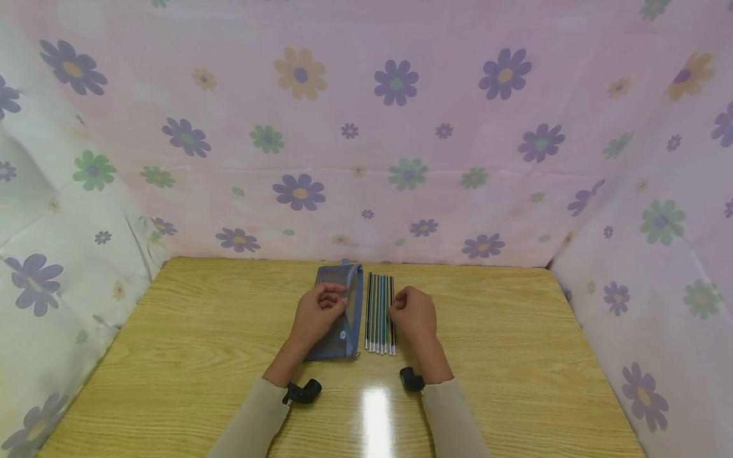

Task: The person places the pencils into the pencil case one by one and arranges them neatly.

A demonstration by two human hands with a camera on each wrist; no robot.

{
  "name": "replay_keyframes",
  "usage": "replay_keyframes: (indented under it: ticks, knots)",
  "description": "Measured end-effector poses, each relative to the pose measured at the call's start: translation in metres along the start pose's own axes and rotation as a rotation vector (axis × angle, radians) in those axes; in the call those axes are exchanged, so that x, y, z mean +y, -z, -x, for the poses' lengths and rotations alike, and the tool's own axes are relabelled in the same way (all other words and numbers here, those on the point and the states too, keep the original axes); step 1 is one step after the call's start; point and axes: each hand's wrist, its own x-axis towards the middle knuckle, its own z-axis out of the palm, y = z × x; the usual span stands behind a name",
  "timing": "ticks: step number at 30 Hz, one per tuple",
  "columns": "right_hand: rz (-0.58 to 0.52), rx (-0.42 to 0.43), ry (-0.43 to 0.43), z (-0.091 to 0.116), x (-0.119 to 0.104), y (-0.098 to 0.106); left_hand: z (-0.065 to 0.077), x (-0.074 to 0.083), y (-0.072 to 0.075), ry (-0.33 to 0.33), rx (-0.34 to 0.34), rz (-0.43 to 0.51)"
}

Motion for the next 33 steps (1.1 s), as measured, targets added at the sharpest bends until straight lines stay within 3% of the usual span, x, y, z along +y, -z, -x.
replay_keyframes:
  ticks: [9, 18, 26, 33]
  knots:
    - [0.056, 0.013, -0.044, 0.001, -0.003, 0.001, 0.001, 0.003, -0.003, 0.020, 0.019, -0.021]
    - [0.095, -0.007, -0.120, 0.004, -0.007, 0.005, 0.009, 0.041, 0.002, -0.001, 0.008, -0.002]
    - [0.141, -0.028, -0.184, 0.005, -0.010, 0.005, 0.001, 0.009, -0.002, 0.019, 0.012, -0.003]
    - [0.206, -0.026, -0.189, 0.006, -0.011, 0.004, 0.001, 0.001, 0.002, 0.025, -0.022, 0.024]
